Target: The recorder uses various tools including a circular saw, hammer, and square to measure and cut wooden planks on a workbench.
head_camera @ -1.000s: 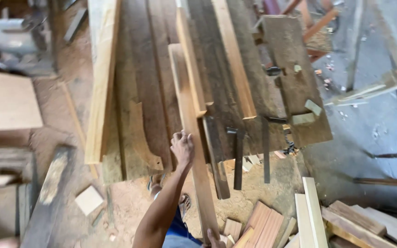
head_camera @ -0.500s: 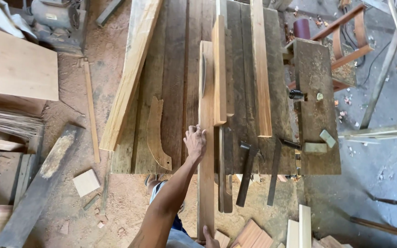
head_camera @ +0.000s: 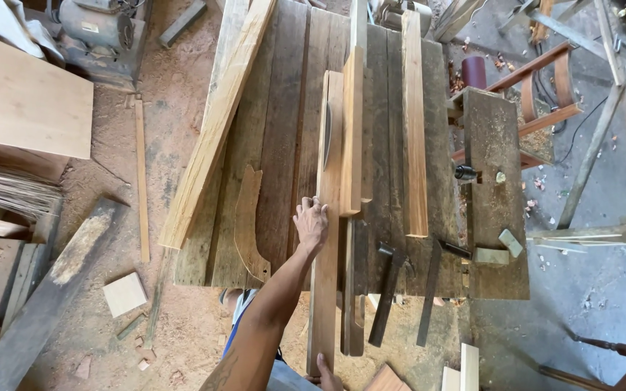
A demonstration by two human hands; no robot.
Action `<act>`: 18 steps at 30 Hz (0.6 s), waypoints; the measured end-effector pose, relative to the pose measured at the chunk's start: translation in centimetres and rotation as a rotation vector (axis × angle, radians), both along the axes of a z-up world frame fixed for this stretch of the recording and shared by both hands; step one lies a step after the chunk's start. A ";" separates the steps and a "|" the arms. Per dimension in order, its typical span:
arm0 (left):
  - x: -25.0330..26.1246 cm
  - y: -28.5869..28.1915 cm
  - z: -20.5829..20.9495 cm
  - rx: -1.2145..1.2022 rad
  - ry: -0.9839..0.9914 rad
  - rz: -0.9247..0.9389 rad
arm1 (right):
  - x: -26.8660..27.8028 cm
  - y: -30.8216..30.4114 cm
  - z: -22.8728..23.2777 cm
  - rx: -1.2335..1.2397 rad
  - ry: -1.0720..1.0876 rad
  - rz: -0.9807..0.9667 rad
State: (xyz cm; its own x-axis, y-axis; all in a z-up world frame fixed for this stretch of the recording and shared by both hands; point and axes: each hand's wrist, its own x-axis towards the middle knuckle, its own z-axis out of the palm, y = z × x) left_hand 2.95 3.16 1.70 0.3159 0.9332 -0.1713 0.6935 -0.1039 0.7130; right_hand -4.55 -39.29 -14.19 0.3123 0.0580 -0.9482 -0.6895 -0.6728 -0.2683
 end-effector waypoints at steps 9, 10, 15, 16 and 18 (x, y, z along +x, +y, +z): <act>1.1 1.9 -0.4 0.037 -0.022 -0.004 | 0.3 2.8 2.0 -0.066 -0.012 0.044; 1.2 2.1 -0.6 0.033 -0.021 -0.008 | -0.1 3.5 3.3 -0.069 -0.010 0.040; 0.7 1.7 -1.5 0.082 -0.004 -0.042 | -1.7 4.5 7.7 0.008 -0.126 0.112; 0.1 0.6 -1.1 0.074 0.001 -0.053 | -2.1 4.4 8.8 -0.001 -0.120 0.100; -1.2 -1.0 -0.2 0.123 0.015 -0.038 | -2.7 4.8 11.0 0.178 0.015 -0.023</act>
State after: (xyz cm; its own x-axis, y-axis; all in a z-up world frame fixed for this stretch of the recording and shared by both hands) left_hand 1.72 2.16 1.47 0.3501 0.9347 -0.0609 0.6977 -0.2169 0.6827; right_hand -7.27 -34.52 -3.19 0.3015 0.2183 -0.9281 -0.7092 -0.5993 -0.3713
